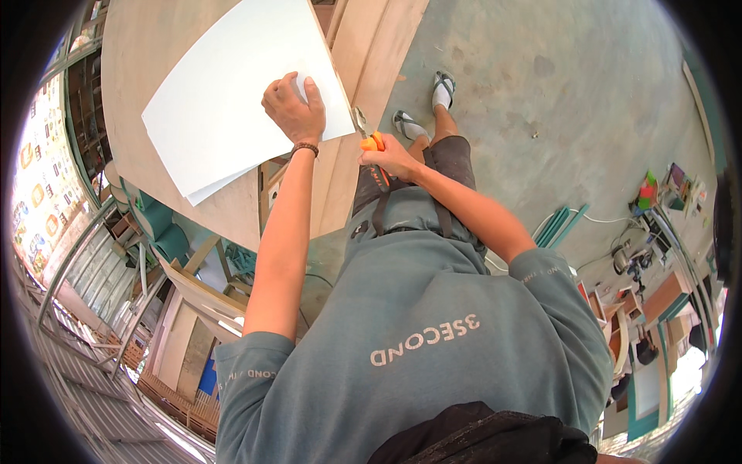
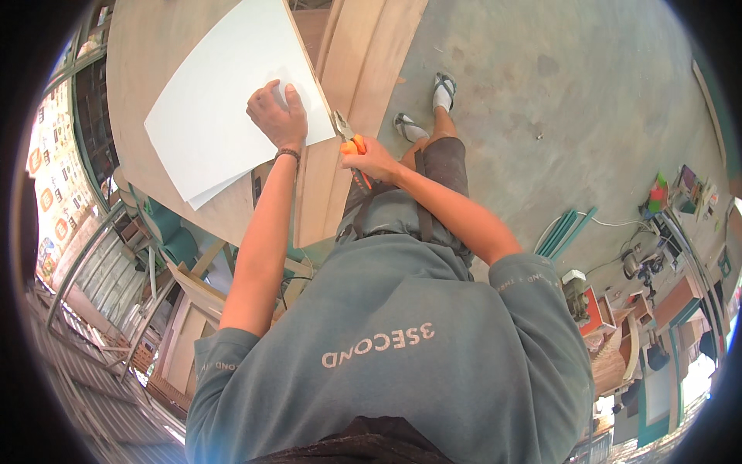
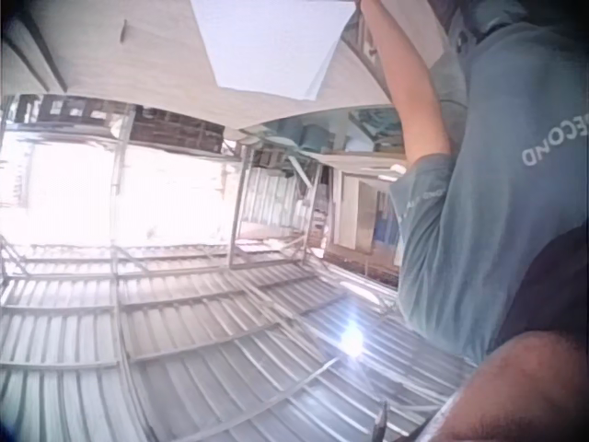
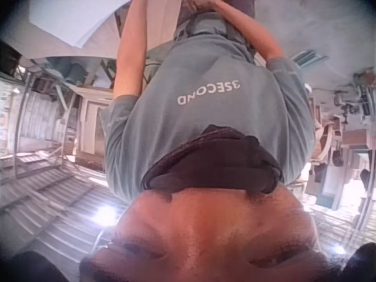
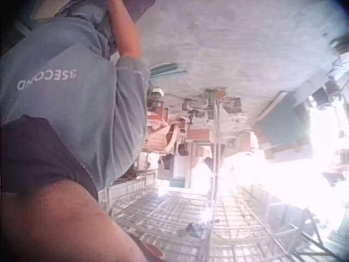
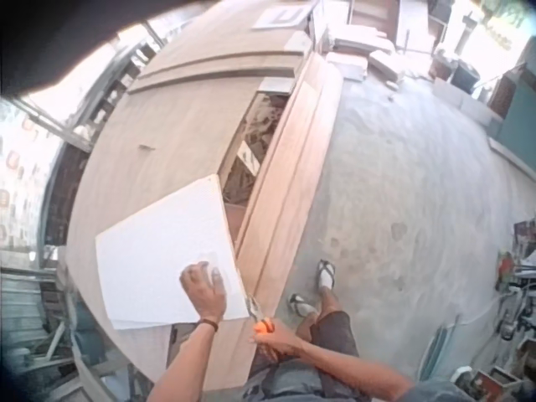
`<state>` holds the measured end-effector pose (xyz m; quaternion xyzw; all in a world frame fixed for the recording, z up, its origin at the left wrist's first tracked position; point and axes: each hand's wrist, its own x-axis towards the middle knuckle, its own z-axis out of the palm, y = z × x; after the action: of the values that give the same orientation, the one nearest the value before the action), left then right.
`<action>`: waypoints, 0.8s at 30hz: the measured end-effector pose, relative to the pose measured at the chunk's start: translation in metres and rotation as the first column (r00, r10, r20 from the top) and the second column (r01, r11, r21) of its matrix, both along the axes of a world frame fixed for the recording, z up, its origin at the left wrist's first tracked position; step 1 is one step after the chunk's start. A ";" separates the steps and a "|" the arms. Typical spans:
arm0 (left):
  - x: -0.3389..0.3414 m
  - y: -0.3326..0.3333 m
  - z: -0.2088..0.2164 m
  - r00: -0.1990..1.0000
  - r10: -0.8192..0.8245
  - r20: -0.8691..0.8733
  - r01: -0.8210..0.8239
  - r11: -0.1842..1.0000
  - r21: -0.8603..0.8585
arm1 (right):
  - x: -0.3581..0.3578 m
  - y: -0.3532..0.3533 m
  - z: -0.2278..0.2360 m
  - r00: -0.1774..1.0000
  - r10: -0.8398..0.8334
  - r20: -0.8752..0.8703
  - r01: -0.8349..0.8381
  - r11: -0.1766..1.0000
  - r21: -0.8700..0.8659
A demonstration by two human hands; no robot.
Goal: The person handles white boards on a workbench and then reads through several pages of a technical drawing or blueprint, pointing at specific details on the diagrams.
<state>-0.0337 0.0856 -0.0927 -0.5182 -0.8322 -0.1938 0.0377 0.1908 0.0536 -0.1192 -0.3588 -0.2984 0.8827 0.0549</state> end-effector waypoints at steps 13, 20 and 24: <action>-0.001 -0.002 0.000 0.999 0.046 0.020 -0.047 0.998 0.031 | -0.010 -0.008 0.039 0.858 -0.056 0.511 -0.258 0.812 0.523; -0.001 0.002 0.004 0.999 0.047 0.017 -0.048 0.998 0.048 | -0.020 -0.020 0.007 0.886 -0.122 0.447 -0.145 0.843 0.517; -0.002 0.001 0.004 0.997 0.067 0.032 -0.068 0.997 0.047 | -0.017 0.002 0.030 0.920 0.060 0.388 -0.180 0.943 0.280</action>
<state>-0.0360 0.0864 -0.0891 -0.4858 -0.8447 -0.2204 0.0440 0.1737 0.0561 -0.0888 -0.4880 -0.4598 0.7419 -0.0020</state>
